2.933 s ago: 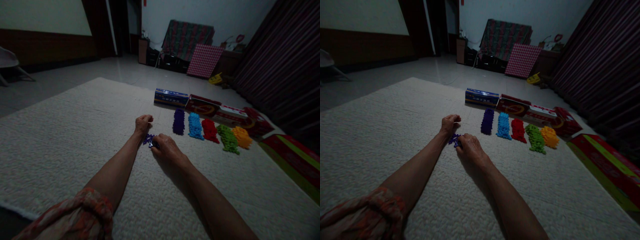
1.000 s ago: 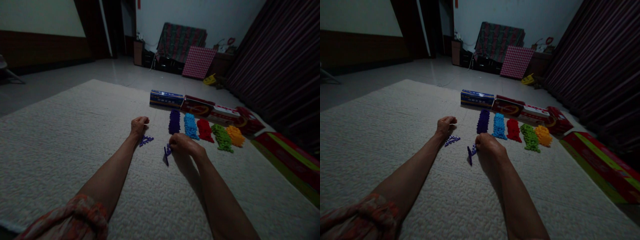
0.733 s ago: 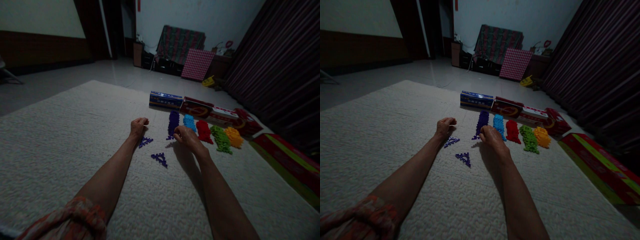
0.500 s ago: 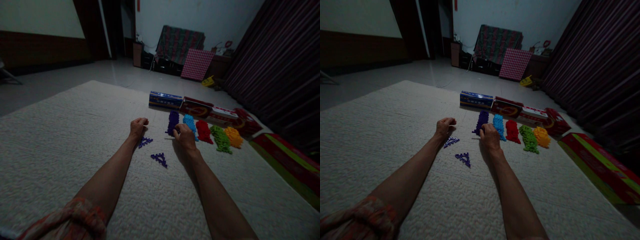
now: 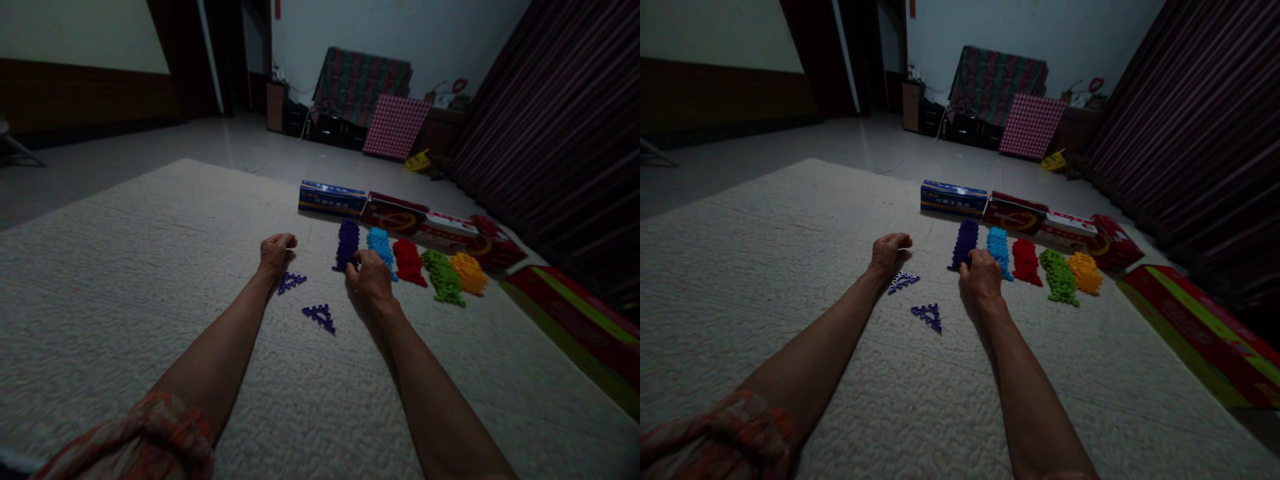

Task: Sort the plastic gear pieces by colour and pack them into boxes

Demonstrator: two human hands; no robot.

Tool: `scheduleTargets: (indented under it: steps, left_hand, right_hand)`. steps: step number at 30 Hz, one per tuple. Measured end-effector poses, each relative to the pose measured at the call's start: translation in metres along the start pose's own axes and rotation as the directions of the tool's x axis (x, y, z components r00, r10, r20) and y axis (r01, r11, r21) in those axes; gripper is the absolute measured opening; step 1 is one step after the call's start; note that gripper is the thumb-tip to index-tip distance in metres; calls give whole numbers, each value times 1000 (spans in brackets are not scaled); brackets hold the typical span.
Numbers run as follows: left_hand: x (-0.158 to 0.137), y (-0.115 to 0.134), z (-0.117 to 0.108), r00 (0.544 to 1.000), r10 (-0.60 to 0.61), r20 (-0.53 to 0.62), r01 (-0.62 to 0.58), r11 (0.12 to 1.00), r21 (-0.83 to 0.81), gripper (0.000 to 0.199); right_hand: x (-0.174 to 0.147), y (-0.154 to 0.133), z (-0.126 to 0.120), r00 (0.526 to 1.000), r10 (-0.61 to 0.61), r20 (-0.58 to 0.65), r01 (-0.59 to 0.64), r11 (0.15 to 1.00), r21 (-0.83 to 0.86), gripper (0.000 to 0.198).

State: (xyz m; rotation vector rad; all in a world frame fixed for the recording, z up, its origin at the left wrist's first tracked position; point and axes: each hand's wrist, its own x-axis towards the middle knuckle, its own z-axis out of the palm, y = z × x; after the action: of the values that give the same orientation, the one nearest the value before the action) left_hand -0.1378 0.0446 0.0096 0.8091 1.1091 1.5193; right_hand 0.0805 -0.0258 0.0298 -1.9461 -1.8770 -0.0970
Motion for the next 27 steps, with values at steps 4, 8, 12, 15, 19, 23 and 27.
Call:
scheduleTargets:
  steps: [4,8,12,15,19,23,27]
  left_hand:
    - [3,3,-3,1000,-21,-17,20,998,-56,23]
    - [10,6,-10,996,-71,-57,62,987,-146,23]
    - [12,9,-12,986,-146,-78,119,953,-278,15]
    - [12,11,-11,980,-185,-74,146,920,-364,7]
    - [13,12,-10,973,-219,-69,173,896,-409,5]
    - [13,12,-11,974,-217,-60,173,890,-421,6]
    - [13,11,-12,975,-215,-55,174,893,-416,5]
  right_hand:
    - [-1,-10,-1,988,-153,10,151,984,90,18]
    - [-9,-28,5,925,-365,110,318,899,301,18]
    - [-16,-51,13,819,-556,140,431,758,490,22]
    - [-16,-72,14,735,-658,163,528,707,471,28]
    - [-15,-94,13,630,-735,251,642,675,365,31]
    - [-15,-102,15,623,-710,330,670,701,243,26]
    - [-17,-91,16,698,-668,258,634,744,212,24]
